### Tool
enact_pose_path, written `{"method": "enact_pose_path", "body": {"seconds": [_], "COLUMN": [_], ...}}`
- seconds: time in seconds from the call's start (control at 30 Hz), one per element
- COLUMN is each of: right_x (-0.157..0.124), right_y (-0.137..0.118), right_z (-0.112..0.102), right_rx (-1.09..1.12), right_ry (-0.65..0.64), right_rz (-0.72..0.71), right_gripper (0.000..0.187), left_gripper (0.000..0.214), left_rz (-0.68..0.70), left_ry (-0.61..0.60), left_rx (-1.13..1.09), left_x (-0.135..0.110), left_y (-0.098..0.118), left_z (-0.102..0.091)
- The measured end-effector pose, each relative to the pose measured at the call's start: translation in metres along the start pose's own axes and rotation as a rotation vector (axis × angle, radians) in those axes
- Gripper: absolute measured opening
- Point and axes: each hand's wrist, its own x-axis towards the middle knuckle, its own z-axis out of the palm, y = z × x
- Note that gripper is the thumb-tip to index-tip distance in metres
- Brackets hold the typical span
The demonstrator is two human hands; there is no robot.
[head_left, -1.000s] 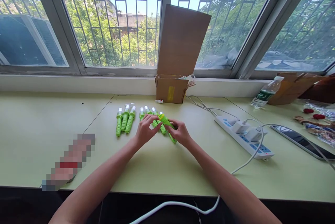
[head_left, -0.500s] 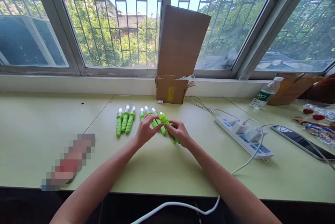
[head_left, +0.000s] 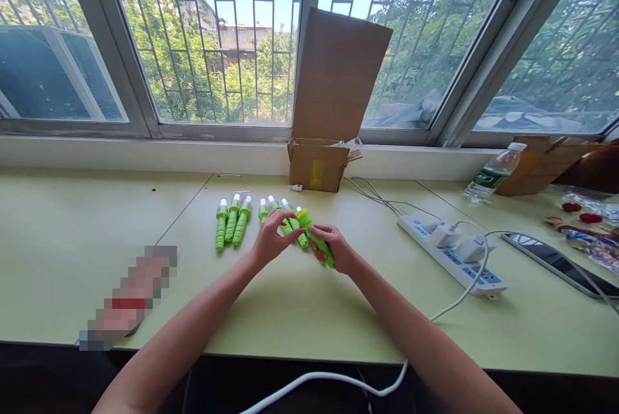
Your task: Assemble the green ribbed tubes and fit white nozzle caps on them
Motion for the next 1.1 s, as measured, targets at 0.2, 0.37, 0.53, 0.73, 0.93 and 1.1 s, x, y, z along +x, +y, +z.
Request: {"method": "enact_pose_path", "body": {"seconds": [0.2,0.37,0.53,0.73,0.93,1.1], "right_x": [0.002,0.001,0.000,0.006,0.008,0.008], "right_y": [0.002,-0.001,-0.002,0.008,0.015,0.014], "right_z": [-0.005,-0.003,0.003,0.001,0.002,0.002], "right_rx": [0.111,0.052,-0.116,-0.456,-0.764,-0.767], "right_ry": [-0.068,-0.062,-0.022,0.150,0.324,0.306], "right_rz": [0.086,0.078,-0.062,-0.274,-0.453,-0.434], "right_gripper": [0.032,0.034,0.040,0.044,0.040,0.039], "left_gripper": [0.024,0.021,0.018,0.018,0.020,0.022], "left_rz": [-0.034,-0.040,-0.067,-0.068,-0.072,-0.054], "left_ry": [0.012,0.058,0.090,0.168,0.209,0.187], "left_rx": [-0.064,-0.080,-0.090,-0.012,0.053,0.063], "left_x": [-0.002,-0.003,-0.007,-0.010,-0.008,-0.008], "left_y": [-0.002,0.001,0.004,-0.002,-0.004,-0.004], "left_z": [0.002,0.001,0.000,0.003,-0.001,-0.003]}}
